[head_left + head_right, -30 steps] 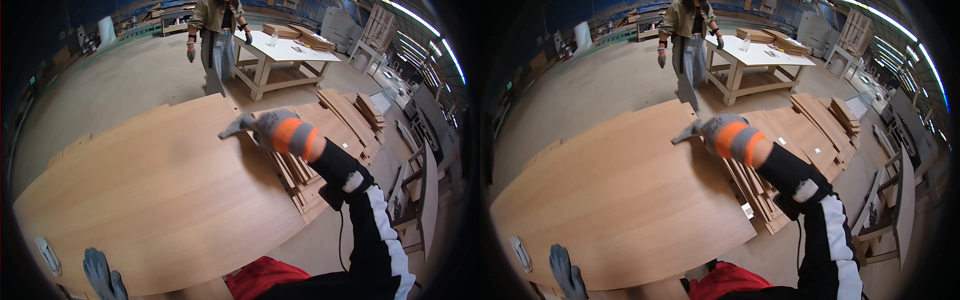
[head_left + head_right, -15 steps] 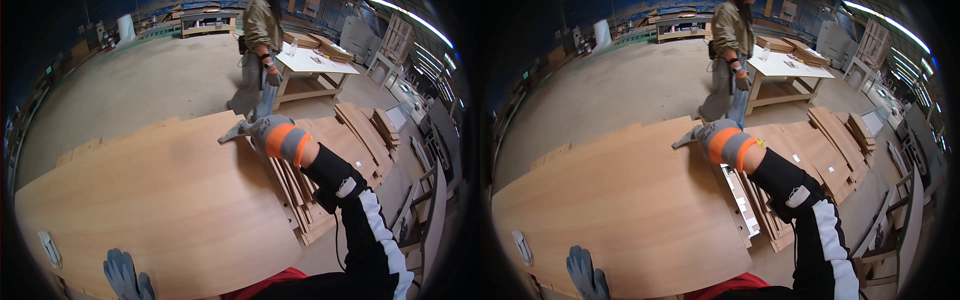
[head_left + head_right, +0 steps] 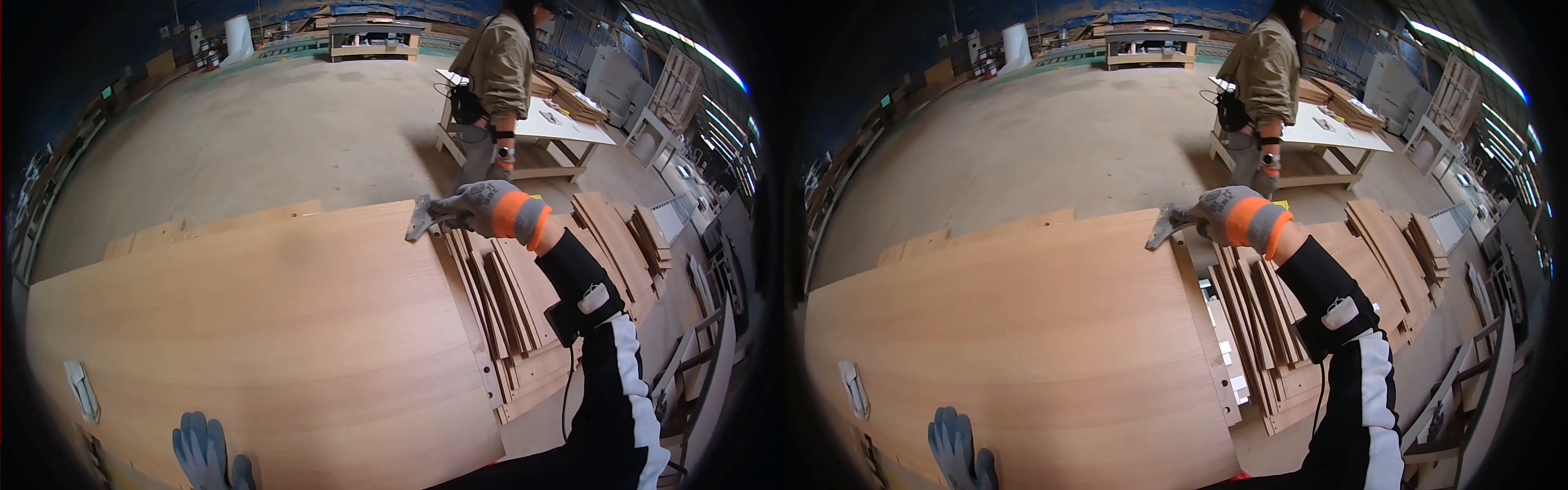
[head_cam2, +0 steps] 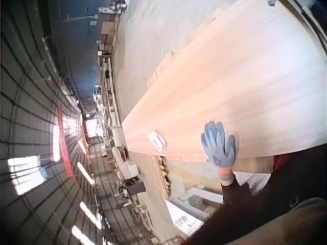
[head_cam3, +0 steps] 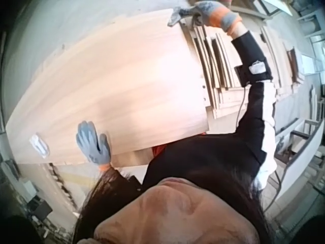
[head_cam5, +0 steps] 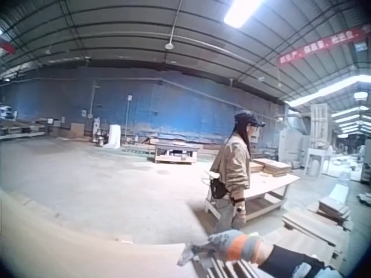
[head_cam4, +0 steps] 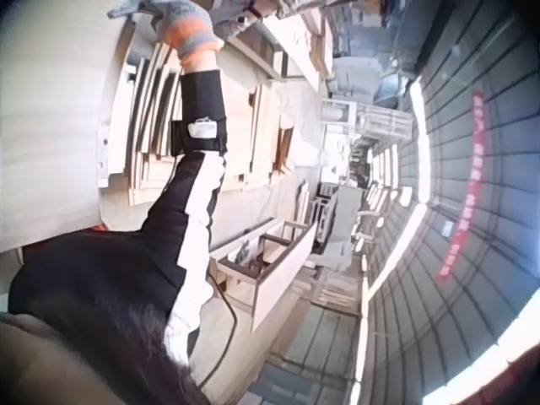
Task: Cleaning large wood panels by wiping them with a cloth and using a scraper to remove surface debris.
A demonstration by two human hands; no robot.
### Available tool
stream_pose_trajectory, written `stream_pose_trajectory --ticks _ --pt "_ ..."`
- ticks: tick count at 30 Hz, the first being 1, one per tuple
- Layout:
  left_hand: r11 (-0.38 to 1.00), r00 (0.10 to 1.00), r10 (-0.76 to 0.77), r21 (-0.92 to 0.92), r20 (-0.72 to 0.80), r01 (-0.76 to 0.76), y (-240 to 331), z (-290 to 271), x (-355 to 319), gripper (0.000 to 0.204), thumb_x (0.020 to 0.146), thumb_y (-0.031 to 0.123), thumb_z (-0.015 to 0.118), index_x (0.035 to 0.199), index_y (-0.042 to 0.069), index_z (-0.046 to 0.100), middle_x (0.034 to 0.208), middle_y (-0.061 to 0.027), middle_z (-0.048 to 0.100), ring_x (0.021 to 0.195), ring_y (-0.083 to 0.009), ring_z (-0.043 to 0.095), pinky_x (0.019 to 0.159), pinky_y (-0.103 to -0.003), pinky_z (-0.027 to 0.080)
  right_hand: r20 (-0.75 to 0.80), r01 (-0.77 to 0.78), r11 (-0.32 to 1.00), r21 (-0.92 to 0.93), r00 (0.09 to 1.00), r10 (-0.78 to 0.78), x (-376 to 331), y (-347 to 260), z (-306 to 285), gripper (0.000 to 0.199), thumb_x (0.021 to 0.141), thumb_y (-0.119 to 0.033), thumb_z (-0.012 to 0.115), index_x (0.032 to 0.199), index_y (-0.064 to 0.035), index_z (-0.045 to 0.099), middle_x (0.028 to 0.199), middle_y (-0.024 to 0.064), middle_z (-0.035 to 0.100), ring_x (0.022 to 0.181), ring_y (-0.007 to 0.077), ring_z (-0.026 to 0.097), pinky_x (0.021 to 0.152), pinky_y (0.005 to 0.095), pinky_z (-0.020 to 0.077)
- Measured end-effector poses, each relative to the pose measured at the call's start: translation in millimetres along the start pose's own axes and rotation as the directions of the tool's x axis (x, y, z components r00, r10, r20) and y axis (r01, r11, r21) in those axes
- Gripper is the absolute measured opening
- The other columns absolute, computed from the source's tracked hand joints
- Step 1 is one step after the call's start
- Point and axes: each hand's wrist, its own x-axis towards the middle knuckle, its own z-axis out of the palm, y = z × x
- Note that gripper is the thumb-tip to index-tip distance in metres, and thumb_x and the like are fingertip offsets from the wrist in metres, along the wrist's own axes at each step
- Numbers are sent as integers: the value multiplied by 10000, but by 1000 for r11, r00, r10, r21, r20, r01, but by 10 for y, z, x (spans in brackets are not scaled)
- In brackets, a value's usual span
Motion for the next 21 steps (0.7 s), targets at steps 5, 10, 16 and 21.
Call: stream_pose_trajectory --ticks 5,10,16,21 --pt "999 1000 14 -37 15 -13 32 -68 39 491 947 311 530 1343 22 503 1374 -219 481 1309 -417 401 1076 -528 277 71 44 998 49 996 -47 164 80 -81 384 836 -163 595 1215 -194 649 1010 124 678 944 321 645 823 392 515" --pt "1000 1000 3 -9 -9 -3 85 -24 -8 492 926 289 556 1334 18 511 1364 -215 489 1299 -424 411 1075 -527 280 112 101 994 44 988 -106 374 -2 -145 414 843 -139 587 1253 -178 628 1066 110 685 1006 306 639 880 365 508" --pt "988 997 -45 -149 -67 35 104 -12 -46 489 788 238 571 1187 -45 552 1259 -268 506 1196 -484 447 1023 -600 278 212 121 993 5 970 -120 694 -398 -331 465 832 -156 593 1291 -228 600 1045 87 658 992 291 621 879 372 486" --pt "999 999 -16 -41 -32 15 121 -142 -57 509 905 321 568 1319 31 523 1357 -188 500 1300 -396 416 1085 -526 278 234 228 973 -33 948 -215 949 -899 -532 450 822 -138 601 1265 -219 611 1111 76 631 1029 292 609 878 387 486"
